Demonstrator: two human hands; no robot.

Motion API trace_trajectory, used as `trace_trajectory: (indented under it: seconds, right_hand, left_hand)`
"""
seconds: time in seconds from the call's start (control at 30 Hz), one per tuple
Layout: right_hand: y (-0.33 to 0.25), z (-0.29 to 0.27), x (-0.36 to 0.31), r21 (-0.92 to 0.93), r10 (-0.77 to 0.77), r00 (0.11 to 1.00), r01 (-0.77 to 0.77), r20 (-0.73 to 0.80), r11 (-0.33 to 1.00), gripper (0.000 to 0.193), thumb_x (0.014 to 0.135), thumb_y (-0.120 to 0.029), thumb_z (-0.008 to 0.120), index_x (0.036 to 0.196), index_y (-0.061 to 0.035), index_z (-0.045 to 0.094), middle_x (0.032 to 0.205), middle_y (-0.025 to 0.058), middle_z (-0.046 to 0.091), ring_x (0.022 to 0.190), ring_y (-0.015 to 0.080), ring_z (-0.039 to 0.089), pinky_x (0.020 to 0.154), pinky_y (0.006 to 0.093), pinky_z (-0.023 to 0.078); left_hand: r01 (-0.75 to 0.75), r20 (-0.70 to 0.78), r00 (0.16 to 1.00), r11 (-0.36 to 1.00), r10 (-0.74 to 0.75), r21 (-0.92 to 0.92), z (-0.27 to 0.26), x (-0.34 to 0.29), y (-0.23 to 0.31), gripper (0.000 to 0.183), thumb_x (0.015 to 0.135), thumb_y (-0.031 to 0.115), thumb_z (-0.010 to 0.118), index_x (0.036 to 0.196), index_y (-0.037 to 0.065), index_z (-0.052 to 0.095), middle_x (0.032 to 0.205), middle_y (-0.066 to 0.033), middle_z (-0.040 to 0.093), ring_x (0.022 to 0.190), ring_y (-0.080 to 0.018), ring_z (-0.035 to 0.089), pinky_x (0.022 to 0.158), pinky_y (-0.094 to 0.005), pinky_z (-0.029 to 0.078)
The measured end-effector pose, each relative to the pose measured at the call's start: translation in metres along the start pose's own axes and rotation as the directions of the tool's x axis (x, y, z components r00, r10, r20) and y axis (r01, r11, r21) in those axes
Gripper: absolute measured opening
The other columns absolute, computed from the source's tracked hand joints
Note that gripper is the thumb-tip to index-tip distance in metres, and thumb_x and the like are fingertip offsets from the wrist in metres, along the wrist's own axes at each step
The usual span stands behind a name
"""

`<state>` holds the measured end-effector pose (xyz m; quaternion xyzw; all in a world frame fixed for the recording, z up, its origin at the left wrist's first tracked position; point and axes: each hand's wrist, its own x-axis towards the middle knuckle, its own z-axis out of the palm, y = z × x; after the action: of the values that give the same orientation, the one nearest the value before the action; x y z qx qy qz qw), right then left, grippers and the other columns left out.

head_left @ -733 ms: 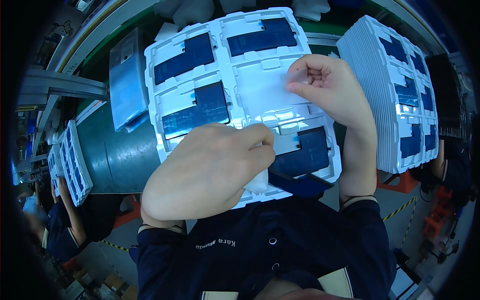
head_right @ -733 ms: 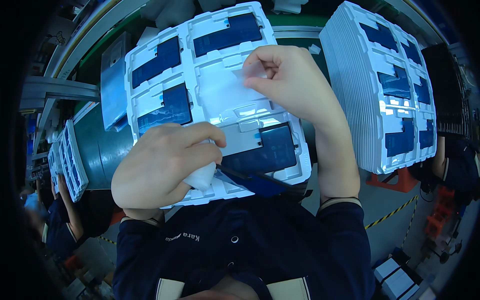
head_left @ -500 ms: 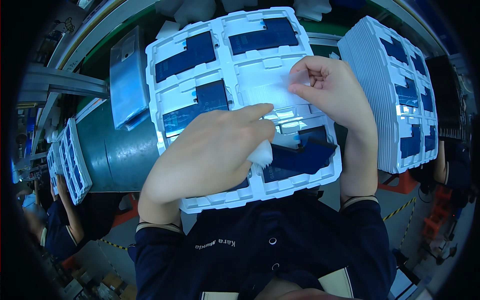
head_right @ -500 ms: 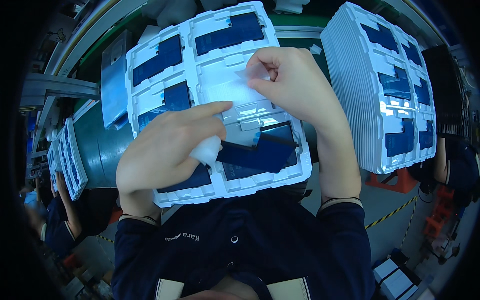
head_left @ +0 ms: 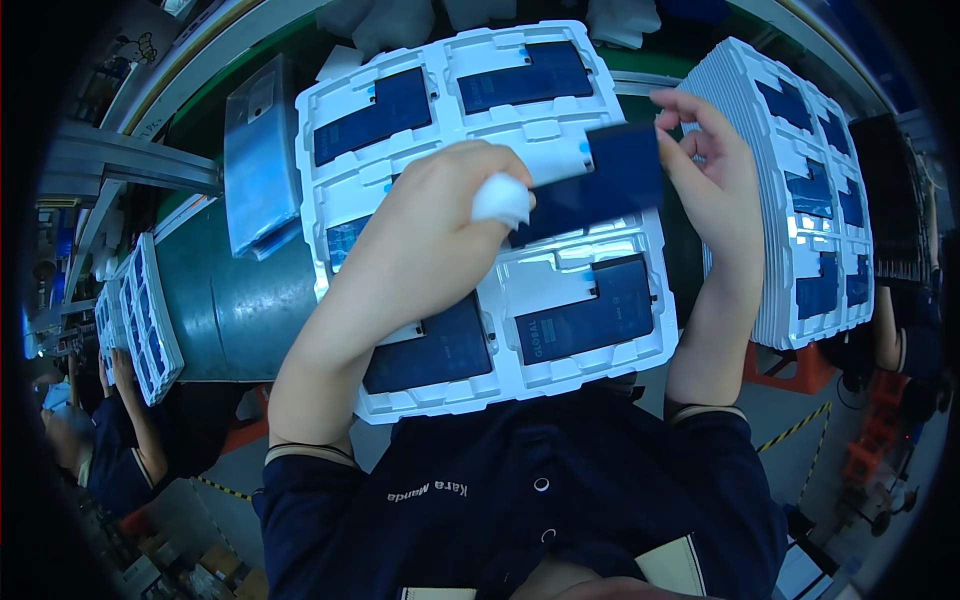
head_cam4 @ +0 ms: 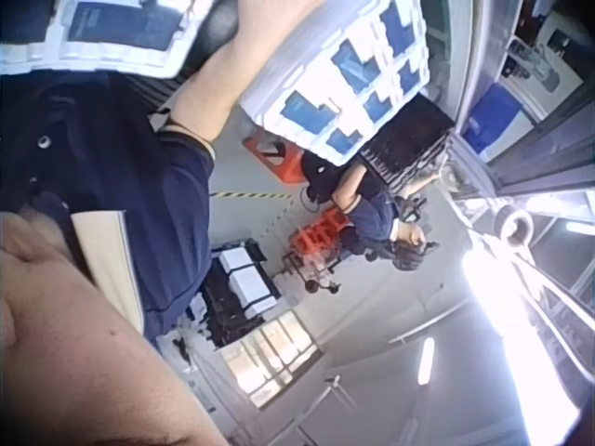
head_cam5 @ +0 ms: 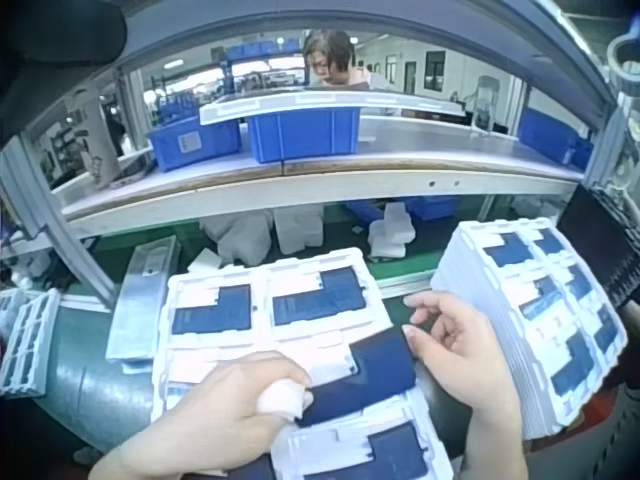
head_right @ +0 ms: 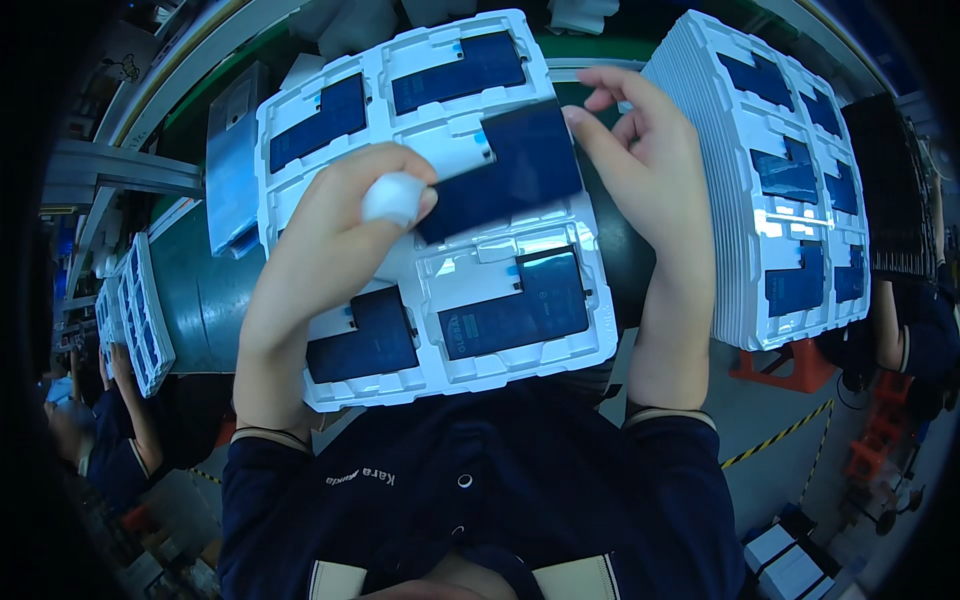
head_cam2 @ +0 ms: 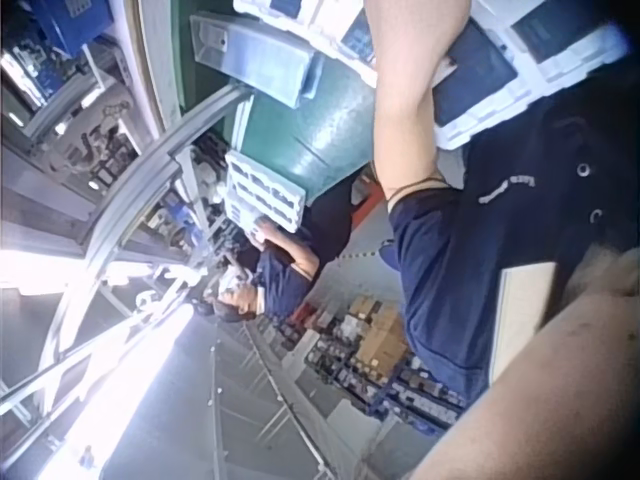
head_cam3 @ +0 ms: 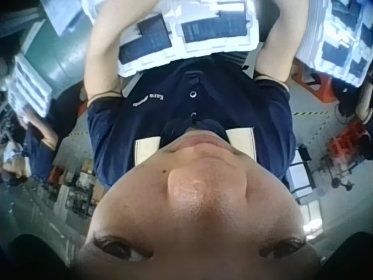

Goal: The person wipes the surface of small blue electronic components using a white cloth. They handle the components one by one from a white plastic tray, wiping each item and placing it back into its slot.

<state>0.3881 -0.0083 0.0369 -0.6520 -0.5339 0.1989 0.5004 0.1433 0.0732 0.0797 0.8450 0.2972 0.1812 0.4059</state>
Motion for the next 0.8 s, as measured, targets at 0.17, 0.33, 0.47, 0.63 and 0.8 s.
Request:
trace_trajectory:
  seconds: [0.17, 0.33, 0.47, 0.63, 0.8]
  right_hand:
    - [0.003, 0.013, -0.013, 0.184, -0.089, 0.991, 0.069, 0.103, 0.981, 0.030, 0.085, -0.017, 0.071, 0.111, -0.0018, 0.065, 0.101, 0.0013, 0.057, 0.075, 0.0052, 0.046, 0.063, 0.0174, 0.039]
    - [-0.002, 0.024, -0.017, 0.086, 0.027, 0.999, -0.030, 0.041, 0.996, 0.034, 0.078, -0.018, 0.076, 0.108, -0.0054, 0.065, 0.126, 0.0076, 0.049, 0.086, 0.0129, 0.050, 0.074, 0.0258, 0.044]
    - [0.007, 0.030, 0.002, 0.123, -0.073, 0.996, 0.066, 0.051, 0.990, 0.034, 0.075, -0.018, 0.078, 0.104, -0.0075, 0.065, 0.138, 0.0115, 0.042, 0.105, 0.0205, 0.053, 0.087, 0.0318, 0.045]
    - [0.019, 0.035, 0.001, -0.049, -0.173, 0.980, 0.178, 0.099, 0.983, 0.037, 0.075, -0.020, 0.079, 0.107, -0.0092, 0.066, 0.144, 0.0150, 0.038, 0.123, 0.0319, 0.049, 0.095, 0.0378, 0.045]
    - [0.005, 0.033, 0.002, -0.249, -0.129, 0.989, 0.142, 0.067, 0.958, 0.042, 0.078, -0.029, 0.076, 0.115, -0.0103, 0.066, 0.151, 0.0186, 0.030, 0.135, 0.0396, 0.036, 0.100, 0.0449, 0.043]
  left_hand:
    - [-0.006, -0.093, 0.995, 0.966, 0.031, 0.257, 0.009, 0.007, -0.010, 0.018, 0.076, 0.000, 0.057, 0.094, -0.003, 0.063, 0.092, -0.0165, 0.062, 0.089, -0.0342, 0.061, 0.082, -0.0385, 0.047]
    - [0.013, -0.100, 0.995, 0.959, 0.016, 0.284, 0.010, 0.007, -0.009, 0.022, 0.075, -0.001, 0.058, 0.094, -0.002, 0.067, 0.097, -0.0170, 0.063, 0.092, -0.0353, 0.061, 0.084, -0.0389, 0.047]
    - [0.002, -0.133, 0.990, 0.948, 0.042, 0.317, 0.012, 0.006, -0.008, 0.023, 0.075, -0.001, 0.057, 0.096, -0.002, 0.068, 0.098, -0.0173, 0.064, 0.092, -0.0359, 0.061, 0.083, -0.0389, 0.047]
    - [-0.193, -0.365, 0.905, 0.976, 0.217, 0.103, 0.003, 0.006, -0.014, 0.019, 0.081, 0.002, 0.060, 0.098, 0.003, 0.069, 0.090, -0.0090, 0.064, 0.084, -0.0210, 0.062, 0.074, -0.0302, 0.047]
    - [-0.260, -0.460, 0.886, 0.769, -0.050, -0.584, -0.019, -0.010, 0.013, 0.019, 0.085, 0.010, 0.068, 0.103, 0.004, 0.066, 0.078, 0.0003, 0.059, 0.071, -0.0038, 0.052, 0.063, -0.0186, 0.039]
